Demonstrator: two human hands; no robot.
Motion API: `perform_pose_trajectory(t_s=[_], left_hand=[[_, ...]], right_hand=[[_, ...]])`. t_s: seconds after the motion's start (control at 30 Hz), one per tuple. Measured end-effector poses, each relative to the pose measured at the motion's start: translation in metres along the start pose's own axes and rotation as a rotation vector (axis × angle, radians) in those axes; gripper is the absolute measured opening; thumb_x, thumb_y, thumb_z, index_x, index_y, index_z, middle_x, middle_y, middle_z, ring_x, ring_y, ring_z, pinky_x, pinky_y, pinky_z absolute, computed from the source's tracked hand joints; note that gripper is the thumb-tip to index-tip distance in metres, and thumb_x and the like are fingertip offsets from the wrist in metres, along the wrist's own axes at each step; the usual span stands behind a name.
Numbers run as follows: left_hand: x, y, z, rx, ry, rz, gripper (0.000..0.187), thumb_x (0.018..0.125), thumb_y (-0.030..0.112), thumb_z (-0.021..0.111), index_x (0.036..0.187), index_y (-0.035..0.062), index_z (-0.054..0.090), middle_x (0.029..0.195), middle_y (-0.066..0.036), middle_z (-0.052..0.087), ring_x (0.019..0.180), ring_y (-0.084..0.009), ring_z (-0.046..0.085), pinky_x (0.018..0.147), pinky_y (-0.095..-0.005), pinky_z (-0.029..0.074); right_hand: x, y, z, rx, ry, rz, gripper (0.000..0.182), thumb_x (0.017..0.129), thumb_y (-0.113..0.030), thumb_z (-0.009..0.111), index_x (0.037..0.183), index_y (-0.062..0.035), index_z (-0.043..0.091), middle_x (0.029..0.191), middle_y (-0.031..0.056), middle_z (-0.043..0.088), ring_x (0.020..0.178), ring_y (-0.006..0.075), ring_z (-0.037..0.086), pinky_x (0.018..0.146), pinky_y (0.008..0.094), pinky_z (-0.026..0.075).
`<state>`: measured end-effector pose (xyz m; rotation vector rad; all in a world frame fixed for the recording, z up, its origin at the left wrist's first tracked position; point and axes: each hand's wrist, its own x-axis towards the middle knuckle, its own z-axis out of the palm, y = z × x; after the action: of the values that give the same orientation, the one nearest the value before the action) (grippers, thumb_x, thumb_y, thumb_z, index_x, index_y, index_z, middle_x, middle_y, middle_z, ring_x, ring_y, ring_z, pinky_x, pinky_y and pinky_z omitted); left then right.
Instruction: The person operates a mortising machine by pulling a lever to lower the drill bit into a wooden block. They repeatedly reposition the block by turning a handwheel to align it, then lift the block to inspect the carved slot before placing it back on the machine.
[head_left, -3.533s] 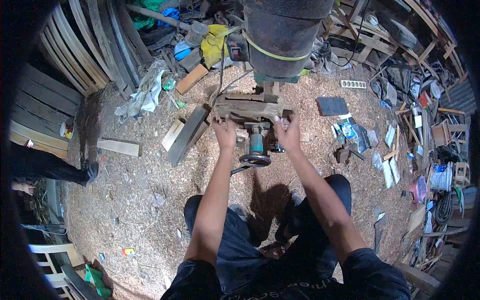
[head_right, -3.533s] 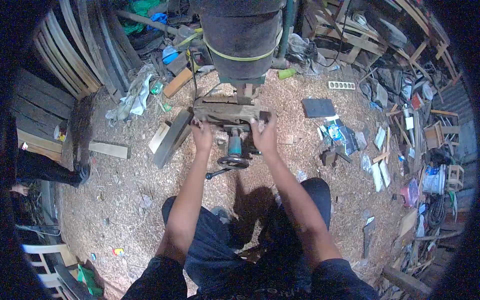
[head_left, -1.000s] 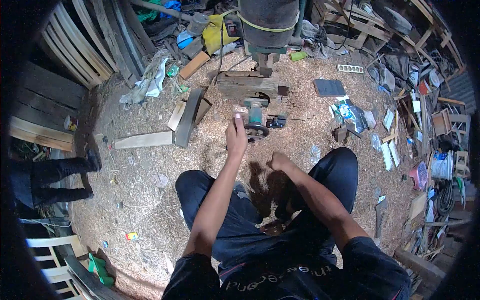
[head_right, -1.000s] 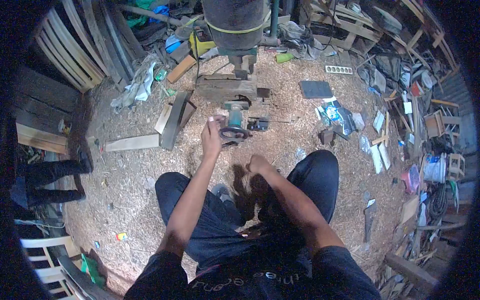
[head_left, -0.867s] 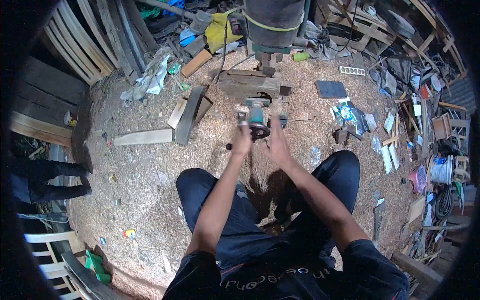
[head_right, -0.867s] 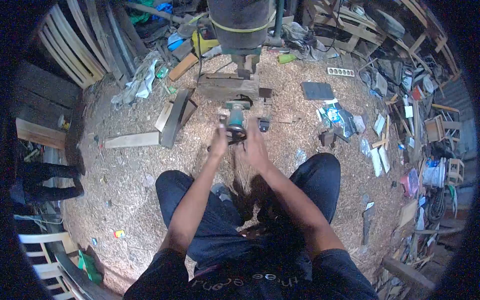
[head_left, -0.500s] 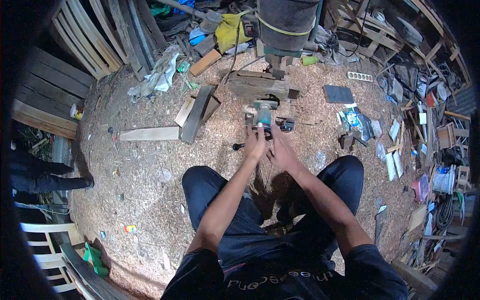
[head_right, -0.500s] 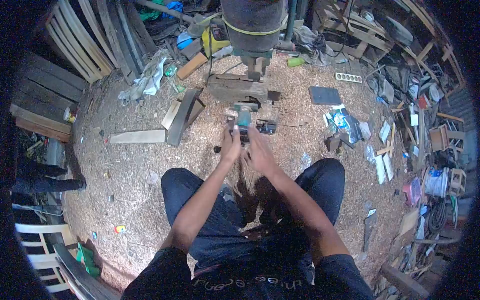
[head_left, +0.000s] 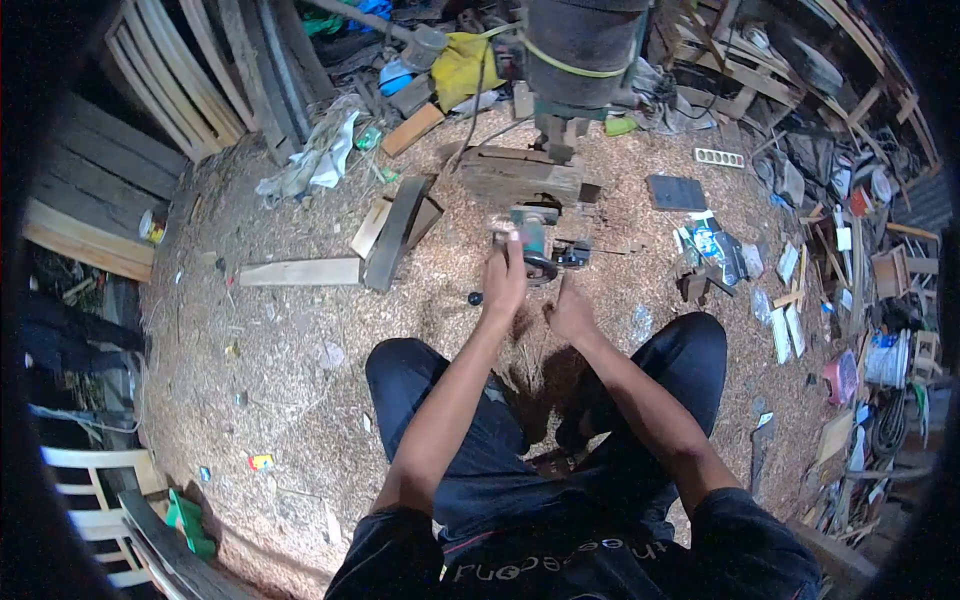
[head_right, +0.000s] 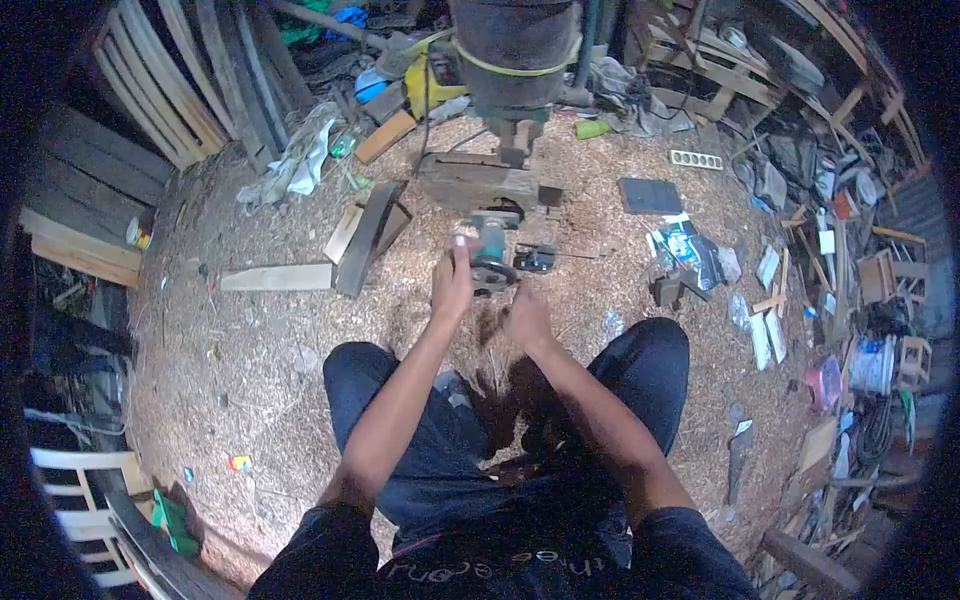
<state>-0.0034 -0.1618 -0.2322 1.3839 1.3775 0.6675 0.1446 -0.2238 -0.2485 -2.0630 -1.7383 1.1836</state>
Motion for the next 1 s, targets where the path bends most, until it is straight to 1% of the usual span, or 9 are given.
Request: perform_pose_trajectory(t_s=[0.07,0.1,0.2,0.33,0.47,0.6,0.77,0.87,1.0], left_hand=[[0.026,-0.039,0.010,0.238,0.321,0.100,0.073,0.104,0.057,0.024,0.139,-0.0024,0.046,0.137,-0.029,0.051,0.128,-0.0441,0.050,0.108,-0.0492,0.038],[0.025,-0.039,0.012,-0.002,0.095,-0.211,0.072,0.104,0.056,0.025,0.136,-0.0044,0.049,0.131,-0.030,0.056,0.123,-0.0445,0.053,0.107,-0.0477,0.039],[0.007,-0.019,0.028,0.018,0.115,-0.048,0.074,0.103,0.055,0.027,0.135,-0.0072,0.049,0.124,-0.032,0.059,0.120,-0.0458,0.054,0.108,-0.0470,0.038],[0.004,0.002,0.007,0.033,0.113,0.103,0.075,0.103,0.055,0.027,0.138,-0.0085,0.047,0.125,-0.034,0.058,0.122,-0.0477,0.053,0.111,-0.0465,0.036],[0.019,-0.035,0.021,0.030,0.056,-0.209,0.077,0.103,0.056,0.027,0.142,-0.0081,0.042,0.133,-0.036,0.052,0.126,-0.0492,0.048,0.113,-0.0462,0.035],[0.000,0.016,-0.012,-0.024,-0.083,-0.013,0.087,0.099,0.064,0.024,0.147,-0.0080,0.035,0.142,-0.037,0.042,0.136,-0.0475,0.040,0.116,-0.0434,0.032],[0.006,-0.018,0.021,0.022,0.079,-0.262,0.093,0.099,0.067,0.020,0.148,-0.0110,0.030,0.152,-0.037,0.028,0.142,-0.0434,0.033,0.120,-0.0411,0.023],[-0.012,0.011,0.017,0.046,0.007,-0.095,0.085,0.100,0.065,0.019,0.146,-0.0043,0.040,0.153,-0.033,0.030,0.141,-0.0421,0.036,0.119,-0.0444,0.026],[0.007,0.032,-0.033,-0.036,0.118,-0.041,0.083,0.101,0.065,0.023,0.139,-0.0039,0.050,0.143,-0.025,0.050,0.138,-0.0365,0.042,0.114,-0.0467,0.030]], right_hand=[[0.010,0.012,0.015,-0.045,0.612,-0.422,0.093,0.085,-0.023,0.067,0.152,0.0102,0.012,0.139,0.0357,0.047,0.135,0.0459,0.042,0.115,0.0433,0.035],[0.017,0.023,0.014,-0.167,0.562,-0.710,0.091,0.086,-0.025,0.066,0.151,0.0106,0.013,0.130,0.0392,0.052,0.133,0.0451,0.044,0.116,0.0427,0.032],[-0.002,0.018,0.013,-0.001,-0.120,0.062,0.088,0.086,-0.025,0.068,0.150,0.0090,0.018,0.125,0.0415,0.053,0.125,0.0468,0.051,0.107,0.0459,0.042],[0.009,0.030,0.010,-0.082,0.136,0.045,0.099,0.085,-0.021,0.068,0.151,0.0111,0.003,0.127,0.0426,0.051,0.116,0.0486,0.058,0.097,0.0469,0.049],[0.010,0.028,0.021,-0.158,0.350,-0.602,0.100,0.077,-0.007,0.072,0.152,0.0105,0.007,0.142,0.0389,0.040,0.141,0.0455,0.034,0.119,0.0422,0.029],[0.009,0.018,-0.007,0.074,-0.025,0.004,0.090,0.085,-0.017,0.064,0.152,0.0108,0.011,0.150,0.0373,0.031,0.143,0.0432,0.031,0.119,0.0385,0.027],[0.027,0.045,0.034,-0.135,0.462,-0.703,0.089,0.085,-0.020,0.065,0.151,0.0078,0.013,0.145,0.0390,0.037,0.136,0.0464,0.040,0.113,0.0459,0.036],[0.010,0.051,0.036,0.021,-0.121,-0.030,0.084,0.082,-0.016,0.062,0.152,0.0056,0.020,0.132,0.0365,0.052,0.129,0.0463,0.049,0.112,0.0446,0.038],[0.026,0.073,0.029,-0.264,-0.108,0.027,0.049,0.083,-0.024,0.063,0.122,0.0051,0.057,0.111,0.0315,0.065,0.107,0.0453,0.063,0.094,0.0483,0.050]])
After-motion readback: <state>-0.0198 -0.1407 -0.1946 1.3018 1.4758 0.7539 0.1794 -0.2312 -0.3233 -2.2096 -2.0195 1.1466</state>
